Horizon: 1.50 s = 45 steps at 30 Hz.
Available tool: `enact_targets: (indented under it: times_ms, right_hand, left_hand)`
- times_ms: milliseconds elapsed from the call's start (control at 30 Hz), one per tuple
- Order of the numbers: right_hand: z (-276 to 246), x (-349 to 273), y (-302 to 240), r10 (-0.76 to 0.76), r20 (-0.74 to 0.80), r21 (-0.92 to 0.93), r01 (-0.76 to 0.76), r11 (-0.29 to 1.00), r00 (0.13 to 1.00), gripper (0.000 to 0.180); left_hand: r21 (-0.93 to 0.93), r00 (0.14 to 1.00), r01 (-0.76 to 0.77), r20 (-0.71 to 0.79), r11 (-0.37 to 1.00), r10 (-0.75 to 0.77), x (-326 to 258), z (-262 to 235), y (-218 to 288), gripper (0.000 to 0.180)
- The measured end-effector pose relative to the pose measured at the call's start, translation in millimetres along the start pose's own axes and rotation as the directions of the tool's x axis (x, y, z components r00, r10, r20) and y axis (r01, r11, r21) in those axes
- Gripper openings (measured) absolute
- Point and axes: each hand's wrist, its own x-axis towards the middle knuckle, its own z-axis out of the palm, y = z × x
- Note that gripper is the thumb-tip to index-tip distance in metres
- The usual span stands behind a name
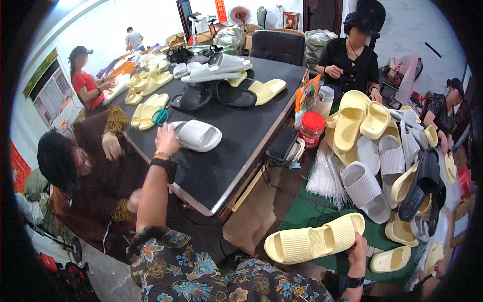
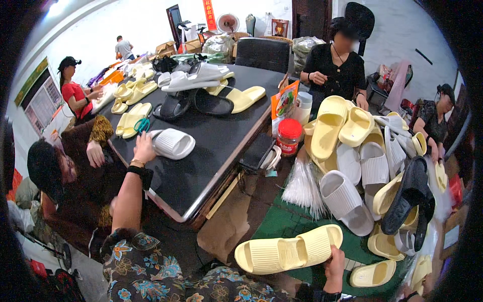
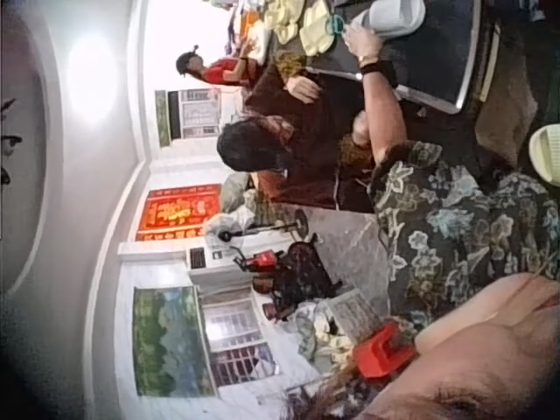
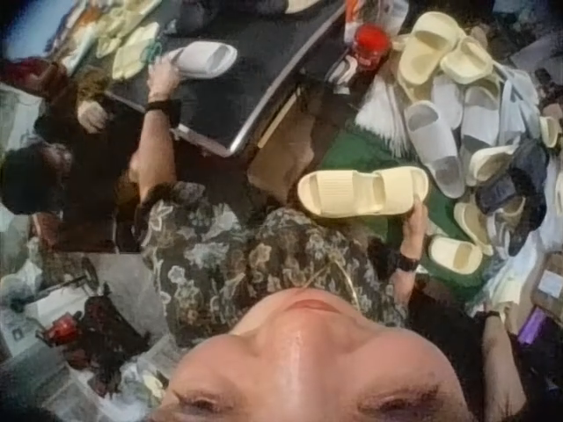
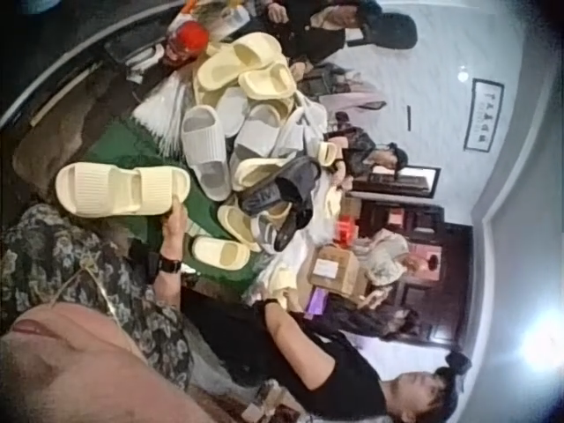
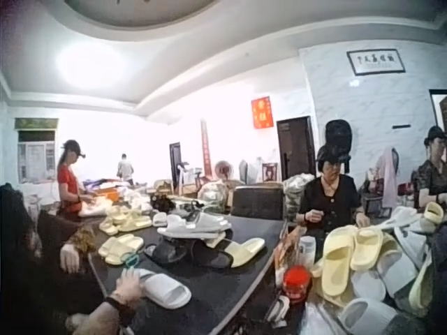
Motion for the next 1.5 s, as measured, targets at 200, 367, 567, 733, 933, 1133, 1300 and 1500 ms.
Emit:
enact_targets:
  times_ms: [200,367,567,733,933,1133,1300,1500]
  right_hand:
    - [-6,3,9,-0.034,-0.06,-0.002,0.034,0.999,0.998,0.03]
    - [5,3,2,-0.045,-0.035,-0.001,0.045,0.999,0.998,0.031]
    - [-2,4,6,0.006,-0.039,-0.05,-0.008,0.999,0.999,0.03]
    - [17,0,11,-0.111,-0.129,0.073,0.121,0.99,0.985,0.031]
    - [2,0,2,0.015,-0.067,-0.09,-0.021,0.996,0.998,0.033]
    - [-8,25,12,0.098,-0.146,-0.095,-0.113,0.989,0.984,0.031]
    - [-7,18,-2,0.191,-0.124,-0.129,-0.207,0.97,0.974,0.032]
    - [-19,25,18,0.089,-0.208,-0.164,-0.125,0.979,0.974,0.033]
  left_hand:
    - [-0.221,0.972,-0.22,-0.126,0.95,0.196,-10,-26,68,0.041]
    - [0.009,0.969,-0.174,-0.176,0.985,0.173,-12,-20,142,0.036]
    - [-0.337,0.94,-0.342,-0.13,0.877,0.316,2,-29,224,0.025]
    - [-0.67,0.852,-0.321,0.103,0.669,0.513,21,-47,236,0.056]
    - [-0.762,0.709,-0.048,0.429,0.645,0.56,49,-141,187,0.054]
    - [-0.418,0.954,-0.163,0.164,0.894,0.25,141,-161,99,0.051]
    - [-0.151,0.999,-0.016,0.028,0.988,0.02,226,-69,72,0.058]
    - [-0.084,0.996,0.087,0.001,0.993,-0.088,248,-6,97,0.084]
